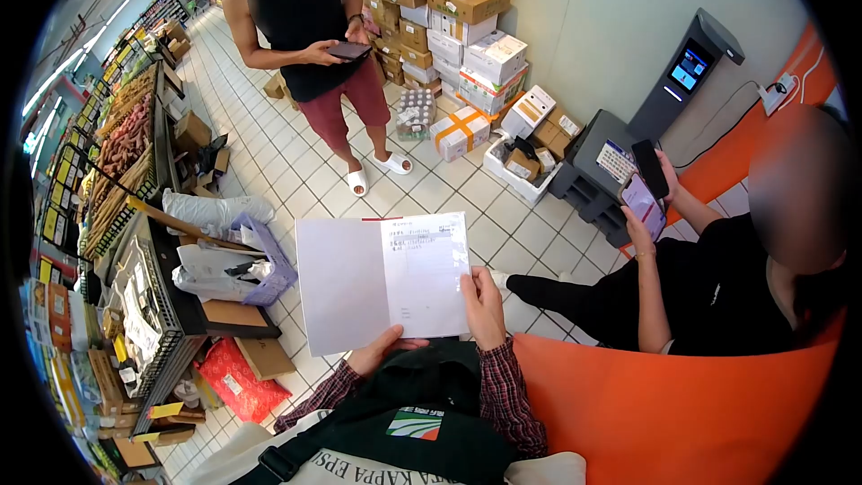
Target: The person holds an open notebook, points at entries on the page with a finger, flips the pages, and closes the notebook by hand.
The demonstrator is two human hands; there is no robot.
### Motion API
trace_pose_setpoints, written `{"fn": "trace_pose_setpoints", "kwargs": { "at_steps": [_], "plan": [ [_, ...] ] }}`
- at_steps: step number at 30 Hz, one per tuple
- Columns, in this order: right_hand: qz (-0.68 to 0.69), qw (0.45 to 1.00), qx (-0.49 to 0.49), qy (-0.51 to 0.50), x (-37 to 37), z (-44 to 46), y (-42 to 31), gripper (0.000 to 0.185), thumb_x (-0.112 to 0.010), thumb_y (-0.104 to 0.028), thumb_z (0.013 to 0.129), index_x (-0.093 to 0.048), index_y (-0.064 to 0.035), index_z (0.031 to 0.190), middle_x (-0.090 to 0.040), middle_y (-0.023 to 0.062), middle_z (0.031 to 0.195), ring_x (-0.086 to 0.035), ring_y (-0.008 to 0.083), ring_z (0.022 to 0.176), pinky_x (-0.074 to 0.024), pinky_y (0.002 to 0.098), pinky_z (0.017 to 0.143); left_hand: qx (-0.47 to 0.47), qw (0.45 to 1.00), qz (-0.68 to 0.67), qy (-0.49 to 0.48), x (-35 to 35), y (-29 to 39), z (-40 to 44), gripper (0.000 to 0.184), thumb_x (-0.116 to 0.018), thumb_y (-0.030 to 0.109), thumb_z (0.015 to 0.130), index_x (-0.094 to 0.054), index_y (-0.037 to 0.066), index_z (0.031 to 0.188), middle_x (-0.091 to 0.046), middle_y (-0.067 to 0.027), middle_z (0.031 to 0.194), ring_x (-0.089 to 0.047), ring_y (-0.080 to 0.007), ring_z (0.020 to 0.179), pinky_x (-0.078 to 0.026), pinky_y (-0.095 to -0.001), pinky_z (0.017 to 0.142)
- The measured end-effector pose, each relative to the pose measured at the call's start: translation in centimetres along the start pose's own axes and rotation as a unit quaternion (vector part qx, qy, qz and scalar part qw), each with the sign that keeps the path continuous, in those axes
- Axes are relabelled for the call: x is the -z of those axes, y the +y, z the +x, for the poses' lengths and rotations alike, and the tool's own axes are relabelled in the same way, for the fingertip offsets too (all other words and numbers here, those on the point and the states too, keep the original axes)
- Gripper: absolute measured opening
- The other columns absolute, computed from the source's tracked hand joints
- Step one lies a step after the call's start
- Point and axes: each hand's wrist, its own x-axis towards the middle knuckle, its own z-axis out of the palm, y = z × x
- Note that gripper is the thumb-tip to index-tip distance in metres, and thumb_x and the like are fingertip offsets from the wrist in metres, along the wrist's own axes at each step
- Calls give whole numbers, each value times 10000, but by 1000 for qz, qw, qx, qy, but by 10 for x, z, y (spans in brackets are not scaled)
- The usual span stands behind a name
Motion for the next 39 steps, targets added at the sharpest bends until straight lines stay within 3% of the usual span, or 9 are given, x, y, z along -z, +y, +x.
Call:
{"fn": "trace_pose_setpoints", "kwargs": {
  "at_steps": [3,5,8,25,39],
  "plan": [
    [-29,1000,-10,-8,-2,-1,-2,205,-464,-160,962,-514,30,1021,-608,79,917,-542,97,817,-429,235,730,-8,1000,8,-2,5,-5,0,418,-386,187,994,-338,-83,1309,-551,-245,1173,-600,-291,1055,-504,-336,909],
    [-12,1000,-8,-1,-5,-2,-1,183,-453,-169,970,-513,4,972,-571,32,849,-508,68,777,-405,217,706,-17,1000,10,-8,5,-6,0,421,-390,192,994,-340,-82,1309,-549,-246,1177,-600,-290,1055,-504,-336,910],
    [-13,1000,-3,7,-5,-1,4,197,-465,-165,956,-508,25,990,-605,75,873,-535,90,774,-425,234,687,-17,1000,17,-5,0,-4,-3,434,-400,209,995,-338,-81,1312,-543,-249,1186,-602,-294,1051,-504,-334,911],
    [-36,999,11,35,-8,2,14,189,-466,-168,942,-508,15,931,-551,45,775,-482,86,700,-395,240,627,-17,1000,-5,16,-4,-3,-5,388,-418,196,995,-410,-76,1271,-596,-224,1130,-625,-243,1007,-520,-302,874],
    [-38,999,5,18,-9,0,8,185,-455,-161,946,-502,18,950,-550,51,789,-489,89,709,-400,237,639,-48,999,12,3,-1,-7,-5,396,-409,181,995,-371,-71,1298,-553,-227,1187,-614,-281,1037,-519,-313,882]
  ]
}}
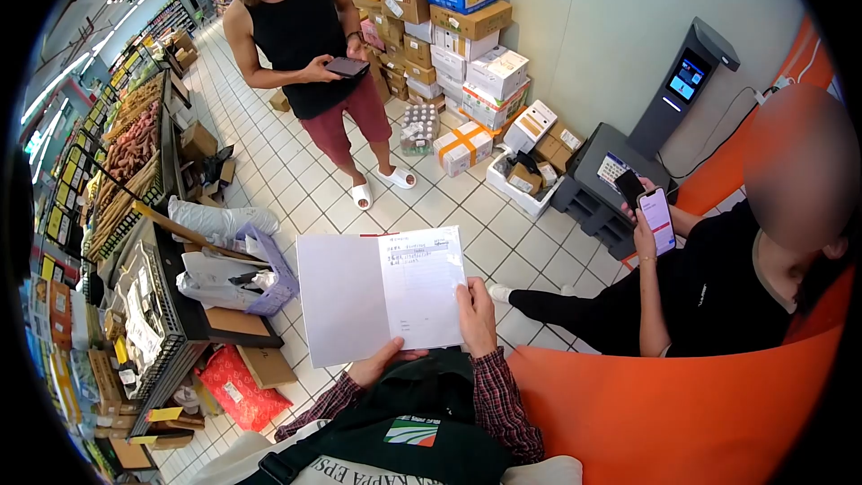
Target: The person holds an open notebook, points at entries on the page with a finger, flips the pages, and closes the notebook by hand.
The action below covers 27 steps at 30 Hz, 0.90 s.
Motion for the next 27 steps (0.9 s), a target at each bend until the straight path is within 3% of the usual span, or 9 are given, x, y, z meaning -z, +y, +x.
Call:
{"fn": "trace_pose_setpoints", "kwargs": {
  "at_steps": [23,27],
  "plan": [
    [3,1000,0,13,-1,1,9,199,-447,-161,943,-506,28,929,-532,44,743,-465,83,670,-387,242,613,19,1000,-8,11,3,-3,1,438,-434,175,985,-320,-80,1322,-537,-241,1175,-601,-284,1054,-515,-321,901],
    [-6,1000,-3,14,0,1,5,204,-445,-166,946,-505,28,927,-530,45,750,-465,87,677,-387,243,617,21,1000,-5,6,5,-5,3,399,-424,175,991,-355,-49,1315,-557,-208,1186,-618,-278,1029,-522,-302,865]
  ]
}}
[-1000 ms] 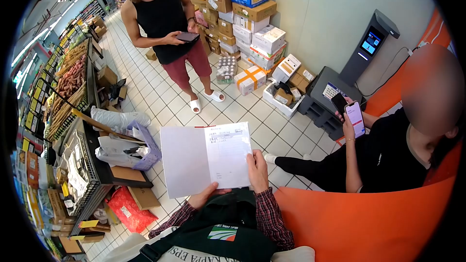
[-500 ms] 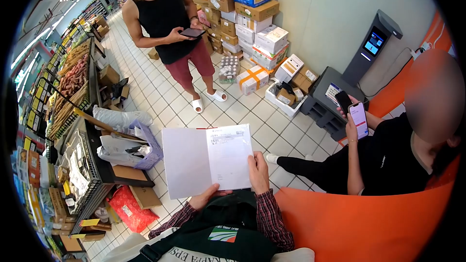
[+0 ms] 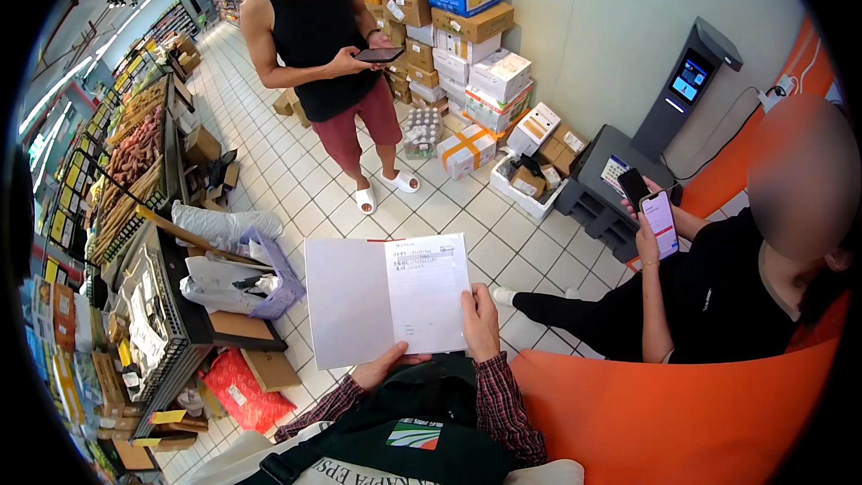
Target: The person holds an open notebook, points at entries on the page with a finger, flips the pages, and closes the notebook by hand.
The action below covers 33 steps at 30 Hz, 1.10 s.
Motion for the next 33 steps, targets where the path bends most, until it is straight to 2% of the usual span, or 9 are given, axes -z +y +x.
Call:
{"fn": "trace_pose_setpoints", "kwargs": {
  "at_steps": [3,6,9,11,14,19,24,30,33],
  "plan": [
    [25,1000,2,0,1,-2,1,196,-449,-162,944,-504,25,929,-528,43,747,-461,86,678,-385,243,616,6,1000,2,-6,7,-6,3,396,-430,169,989,-363,-55,1308,-558,-206,1187,-616,-285,1031,-521,-313,871],
    [-9,1000,-1,14,3,0,5,184,-467,-159,933,-513,19,928,-530,40,742,-455,86,678,-386,250,615,3,1000,-2,-18,15,-17,9,392,-431,159,986,-367,-65,1302,-556,-209,1188,-611,-294,1036,-518,-325,882],
    [-50,998,23,38,4,1,13,233,-498,-194,913,-536,35,932,-559,72,749,-491,112,693,-409,280,623,18,999,-35,6,15,-23,11,388,-420,139,986,-359,-75,1303,-553,-218,1183,-604,-305,1043,-514,-342,897],
    [-67,997,20,34,5,4,21,225,-500,-195,907,-537,27,902,-533,64,712,-481,115,671,-405,288,611,-31,999,-11,-6,9,-18,12,386,-397,143,992,-356,-81,1303,-557,-229,1183,-599,-292,1052,-506,-331,907],
    [-32,999,-6,37,3,4,18,204,-499,-181,902,-527,20,884,-517,45,692,-469,99,641,-384,263,579,25,999,11,-33,11,-11,14,413,-357,187,1009,-347,-101,1306,-581,-233,1173,-594,-238,1066,-481,-287,929],
    [-12,999,-10,41,6,7,21,203,-502,-184,903,-521,17,883,-517,37,692,-461,98,631,-381,260,577,64,998,-1,-18,3,-2,12,448,-386,222,1008,-336,-103,1312,-582,-233,1170,-587,-241,1083,-477,-283,937],
    [-31,999,-10,39,8,8,19,191,-485,-169,911,-531,16,916,-542,27,732,-482,84,672,-392,239,609,32,999,18,-21,-2,2,13,416,-384,179,1006,-337,-112,1299,-572,-242,1181,-584,-274,1096,-474,-294,950],
    [-42,998,-8,39,7,7,17,201,-487,-171,910,-542,17,954,-576,54,756,-516,105,691,-414,253,643,32,999,21,-20,6,-8,14,417,-403,172,1000,-336,-106,1302,-561,-236,1197,-598,-267,1073,-484,-283,935],
    [-44,998,-7,46,8,8,18,226,-508,-202,901,-536,22,915,-548,68,710,-499,131,652,-408,284,605,9,1000,21,-10,1,-8,13,415,-414,176,997,-344,-100,1300,-570,-233,1186,-600,-255,1072,-479,-267,935]
  ]
}}
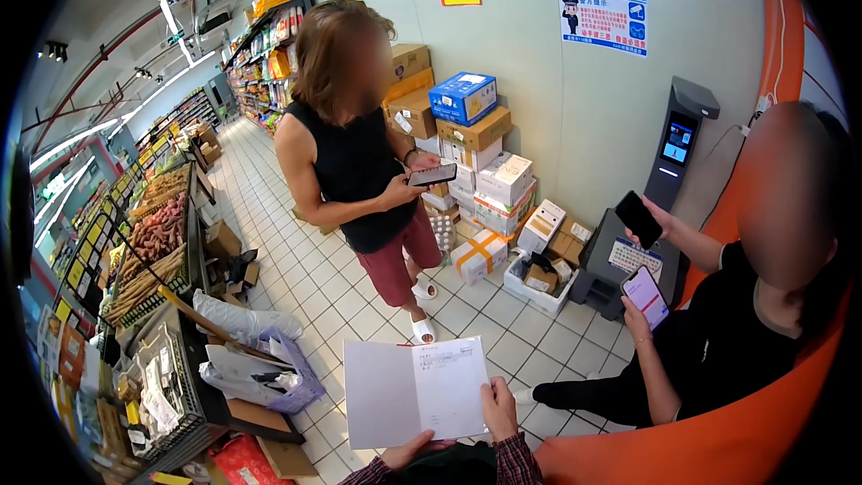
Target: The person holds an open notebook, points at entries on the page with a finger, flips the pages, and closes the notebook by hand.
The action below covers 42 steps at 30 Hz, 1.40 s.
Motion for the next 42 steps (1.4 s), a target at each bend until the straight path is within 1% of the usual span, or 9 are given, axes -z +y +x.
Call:
{"fn": "trace_pose_setpoints", "kwargs": {
  "at_steps": [3,13,15,22,24,28,30,40,42],
  "plan": [
    [-3,1000,6,2,1,2,4,230,-511,-205,899,-540,22,922,-555,75,710,-506,137,651,-411,286,607,29,999,-41,14,-1,3,2,413,-450,94,968,-320,-65,1327,-522,-241,1227,-595,-338,1063,-520,-335,899],
    [15,1000,6,9,2,3,4,228,-520,-199,896,-547,26,921,-574,83,715,-522,137,650,-419,289,606,19,1000,-17,4,3,-4,5,421,-437,122,979,-313,-71,1332,-534,-238,1218,-593,-321,1074,-514,-309,900],
    [22,1000,11,10,2,5,10,228,-518,-199,898,-548,26,920,-573,83,712,-521,136,649,-419,289,606,43,999,-3,-2,-1,2,4,416,-410,173,998,-331,-92,1309,-549,-238,1209,-595,-262,1080,-472,-279,950],
    [2,1000,1,11,5,2,5,239,-509,-205,901,-546,30,924,-567,86,708,-519,145,646,-422,290,609,30,1000,-2,-5,-5,4,4,405,-385,168,1003,-338,-97,1304,-547,-234,1214,-590,-261,1088,-472,-288,957],
    [16,1000,7,3,4,1,3,251,-504,-210,902,-545,36,935,-568,93,710,-521,149,650,-424,293,611,36,999,-9,-11,2,-2,7,440,-393,126,991,-254,-92,1347,-502,-275,1236,-581,-309,1094,-501,-315,926],
    [16,1000,4,4,4,3,9,252,-502,-211,904,-542,37,935,-572,97,715,-524,150,655,-425,296,613,39,999,-14,-9,2,-2,7,440,-396,130,991,-258,-92,1345,-508,-269,1230,-580,-309,1094,-499,-319,929],
    [20,1000,2,-3,3,4,11,249,-501,-210,904,-539,36,925,-577,99,721,-526,152,658,-426,298,614,42,999,9,3,-3,2,5,405,-377,164,1004,-328,-91,1314,-548,-233,1213,-577,-266,1112,-468,-292,964],
    [25,1000,3,4,0,6,21,259,-501,-223,901,-532,32,928,-573,111,700,-532,163,644,-428,309,609,43,999,16,14,-5,6,4,410,-372,167,1005,-316,-90,1319,-529,-246,1228,-576,-270,1115,-467,-307,969],
    [2,1000,9,7,1,6,18,263,-502,-228,900,-530,32,929,-572,114,698,-531,171,637,-427,314,605,42,999,-2,14,-2,3,6,443,-409,134,988,-258,-73,1349,-507,-266,1236,-598,-327,1064,-520,-320,899]
  ]
}}
